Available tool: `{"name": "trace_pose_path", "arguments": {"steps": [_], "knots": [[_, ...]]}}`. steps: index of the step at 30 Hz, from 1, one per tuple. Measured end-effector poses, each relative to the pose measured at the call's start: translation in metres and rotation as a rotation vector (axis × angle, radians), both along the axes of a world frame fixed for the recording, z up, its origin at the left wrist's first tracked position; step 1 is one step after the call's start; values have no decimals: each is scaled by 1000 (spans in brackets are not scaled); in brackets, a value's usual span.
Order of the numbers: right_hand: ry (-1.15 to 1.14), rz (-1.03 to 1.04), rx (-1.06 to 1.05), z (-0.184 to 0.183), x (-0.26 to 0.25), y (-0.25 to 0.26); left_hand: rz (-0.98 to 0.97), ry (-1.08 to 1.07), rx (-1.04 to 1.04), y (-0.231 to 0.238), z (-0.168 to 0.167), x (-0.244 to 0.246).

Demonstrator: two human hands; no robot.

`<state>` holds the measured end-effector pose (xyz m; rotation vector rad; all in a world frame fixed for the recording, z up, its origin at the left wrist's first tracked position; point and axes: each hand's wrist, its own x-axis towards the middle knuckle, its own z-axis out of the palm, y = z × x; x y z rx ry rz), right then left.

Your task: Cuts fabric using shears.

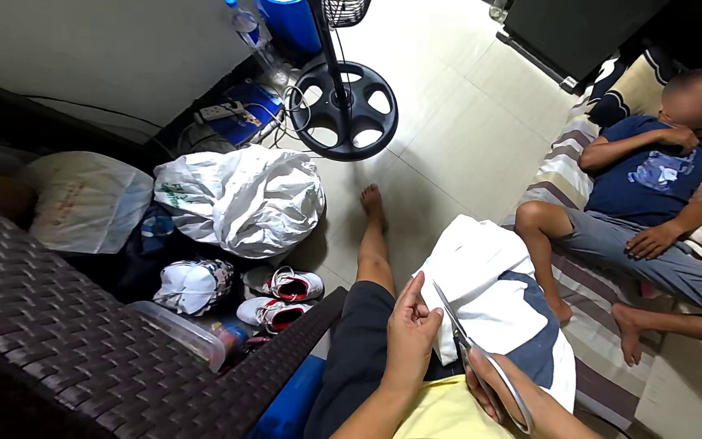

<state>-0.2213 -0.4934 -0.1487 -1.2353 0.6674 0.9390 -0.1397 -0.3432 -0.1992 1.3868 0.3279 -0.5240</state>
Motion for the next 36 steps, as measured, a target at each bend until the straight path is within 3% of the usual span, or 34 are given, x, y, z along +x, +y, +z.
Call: {"name": "trace_pose_path", "arguments": {"steps": [22, 28, 33, 36], "knots": [[-36, -17, -84, -3, 0, 5, 10, 49, -42, 8, 8, -2], [-20, 90, -26, 4, -1, -4, 40, 9, 35, 9, 1, 4], [54, 73, 35, 9, -9, -19, 45, 157, -4, 7, -5, 17], [90, 79, 35, 11, -12, -22, 20, 442, -158, 8, 4, 24]]}}
